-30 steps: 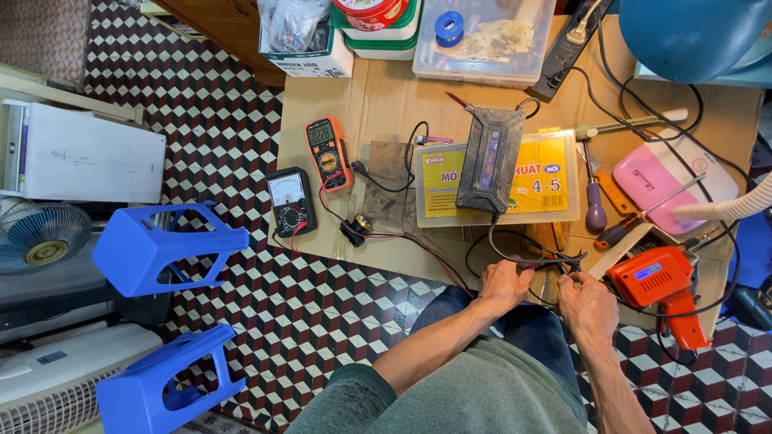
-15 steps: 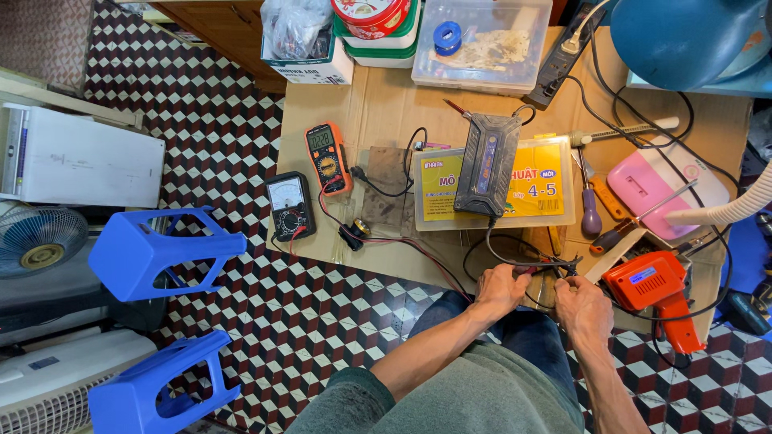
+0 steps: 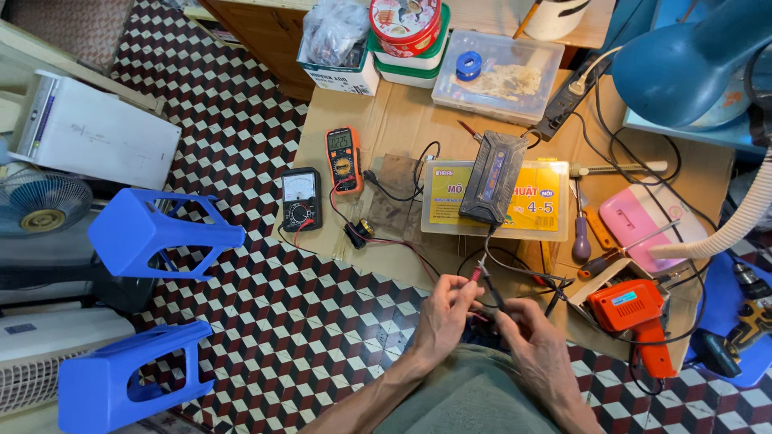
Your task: The person works on a small electronic device on a cluttered workbench. They connect wires to a power source, use a multimeter to measure voltage, and then use a screwdriver to adjust components inside the device.
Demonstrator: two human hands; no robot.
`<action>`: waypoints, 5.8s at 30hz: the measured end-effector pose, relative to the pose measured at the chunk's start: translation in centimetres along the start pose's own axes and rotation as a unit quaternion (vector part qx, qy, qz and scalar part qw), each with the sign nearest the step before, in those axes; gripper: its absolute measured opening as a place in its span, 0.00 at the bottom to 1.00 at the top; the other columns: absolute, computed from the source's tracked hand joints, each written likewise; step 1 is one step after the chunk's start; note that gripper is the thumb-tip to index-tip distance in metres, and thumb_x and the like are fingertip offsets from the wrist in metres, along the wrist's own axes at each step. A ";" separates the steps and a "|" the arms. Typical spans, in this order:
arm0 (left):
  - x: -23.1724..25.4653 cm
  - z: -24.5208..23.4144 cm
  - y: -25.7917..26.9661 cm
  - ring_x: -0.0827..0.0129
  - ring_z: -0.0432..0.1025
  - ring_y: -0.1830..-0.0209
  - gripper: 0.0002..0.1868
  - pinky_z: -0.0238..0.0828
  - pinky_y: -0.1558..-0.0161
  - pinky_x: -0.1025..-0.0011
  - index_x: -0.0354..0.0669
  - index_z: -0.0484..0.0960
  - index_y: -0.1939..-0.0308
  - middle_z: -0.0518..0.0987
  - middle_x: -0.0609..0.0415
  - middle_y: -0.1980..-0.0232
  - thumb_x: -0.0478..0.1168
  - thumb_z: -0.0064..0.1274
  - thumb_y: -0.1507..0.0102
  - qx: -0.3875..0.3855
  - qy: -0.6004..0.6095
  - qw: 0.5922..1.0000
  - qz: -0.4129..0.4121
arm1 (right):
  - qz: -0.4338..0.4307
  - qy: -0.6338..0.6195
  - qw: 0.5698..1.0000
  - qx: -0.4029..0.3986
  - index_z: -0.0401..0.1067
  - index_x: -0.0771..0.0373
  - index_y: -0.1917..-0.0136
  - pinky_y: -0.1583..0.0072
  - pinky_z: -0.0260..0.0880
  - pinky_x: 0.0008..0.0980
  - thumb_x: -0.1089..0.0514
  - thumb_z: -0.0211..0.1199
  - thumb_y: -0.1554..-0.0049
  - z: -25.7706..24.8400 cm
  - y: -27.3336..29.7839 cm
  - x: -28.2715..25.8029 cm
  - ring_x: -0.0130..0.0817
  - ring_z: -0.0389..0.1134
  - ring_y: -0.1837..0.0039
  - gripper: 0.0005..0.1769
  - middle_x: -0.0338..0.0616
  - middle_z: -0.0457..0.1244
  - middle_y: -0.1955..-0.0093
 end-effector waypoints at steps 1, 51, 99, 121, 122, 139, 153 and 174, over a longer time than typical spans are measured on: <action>0.7 0.1 0.5 0.70 0.81 0.56 0.22 0.80 0.56 0.72 0.35 0.72 0.46 0.86 0.50 0.51 0.52 0.45 0.30 0.011 0.073 0.997 0.013 | -0.049 -0.046 0.998 -0.021 0.71 0.64 0.41 0.54 0.73 0.30 0.55 0.61 0.40 0.7 -0.1 -1.4 0.29 0.71 0.55 0.16 0.49 0.71 0.57; 9.8 10.2 -47.0 0.51 0.52 0.23 0.43 0.35 0.23 0.49 0.38 0.73 0.34 0.66 0.48 0.27 0.51 0.68 0.49 -0.252 -0.617 0.579 0.470 | -0.023 0.281 0.914 0.293 0.72 0.65 0.35 0.42 0.69 0.53 0.53 0.60 0.41 -9.7 -35.8 -9.4 0.62 0.69 0.42 0.23 0.61 0.65 0.36; 8.4 12.5 -48.0 0.55 0.60 0.26 0.12 0.35 0.19 0.53 0.37 0.88 0.58 0.78 0.52 0.43 0.34 0.59 0.45 -0.223 -0.559 0.669 0.435 | 0.036 -0.088 0.933 0.347 0.79 0.68 0.53 0.62 0.57 0.35 0.52 0.62 0.33 -12.1 -39.9 -6.6 0.28 0.58 0.65 0.16 0.41 0.62 0.68; 14.9 -3.3 -33.5 0.54 0.77 0.39 0.20 0.75 0.40 0.63 0.37 0.78 0.37 0.80 0.44 0.39 0.40 0.59 0.31 -0.046 -0.249 0.878 0.405 | -0.013 0.064 0.941 0.333 0.75 0.69 0.46 0.51 0.68 0.27 0.60 0.59 0.34 -7.1 -8.5 -8.8 0.31 0.70 0.54 0.09 0.45 0.69 0.55; 15.1 -5.3 -30.2 0.62 0.78 0.45 0.17 0.76 0.45 0.69 0.37 0.80 0.39 0.81 0.47 0.44 0.40 0.57 0.29 -0.028 -0.216 0.912 0.348 | -0.013 0.049 0.939 0.341 0.75 0.69 0.47 0.50 0.68 0.27 0.59 0.59 0.34 -6.6 -7.1 -8.1 0.30 0.70 0.54 0.10 0.44 0.69 0.56; 4.9 11.3 -7.6 0.50 0.76 0.55 0.27 0.72 0.56 0.54 0.36 0.77 0.43 0.81 0.45 0.56 0.46 0.64 0.42 -0.211 -0.516 0.790 0.255 | 0.046 0.119 0.952 0.278 0.76 0.63 0.43 0.48 0.71 0.42 0.56 0.59 0.41 -6.1 -5.6 13.5 0.49 0.72 0.51 0.15 0.55 0.70 0.51; 6.6 8.8 -6.2 0.54 0.78 0.59 0.10 0.74 0.57 0.59 0.42 0.86 0.58 0.83 0.49 0.62 0.44 0.57 0.35 -0.079 -0.339 0.875 0.336 | -0.046 0.185 0.968 0.162 0.77 0.59 0.46 0.53 0.71 0.42 0.46 0.63 0.43 -7.7 -4.1 7.3 0.48 0.72 0.56 0.18 0.48 0.69 0.58; -11.0 9.4 -5.8 0.78 0.78 0.57 0.12 0.75 0.52 0.79 0.44 0.82 0.51 0.84 0.60 0.57 0.44 0.57 0.34 -0.147 0.376 0.892 -0.204 | 0.056 -0.031 0.997 0.043 0.77 0.62 0.46 0.63 0.61 0.28 0.48 0.57 0.38 -4.5 -1.9 5.3 0.25 0.60 0.65 0.18 0.36 0.64 0.64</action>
Point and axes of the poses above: each hand's wrist, its own y-axis away from the middle knuckle, its own z-axis out of the palm, x = y × z, the point moved 3 cm from there along -y, towards the middle knuckle
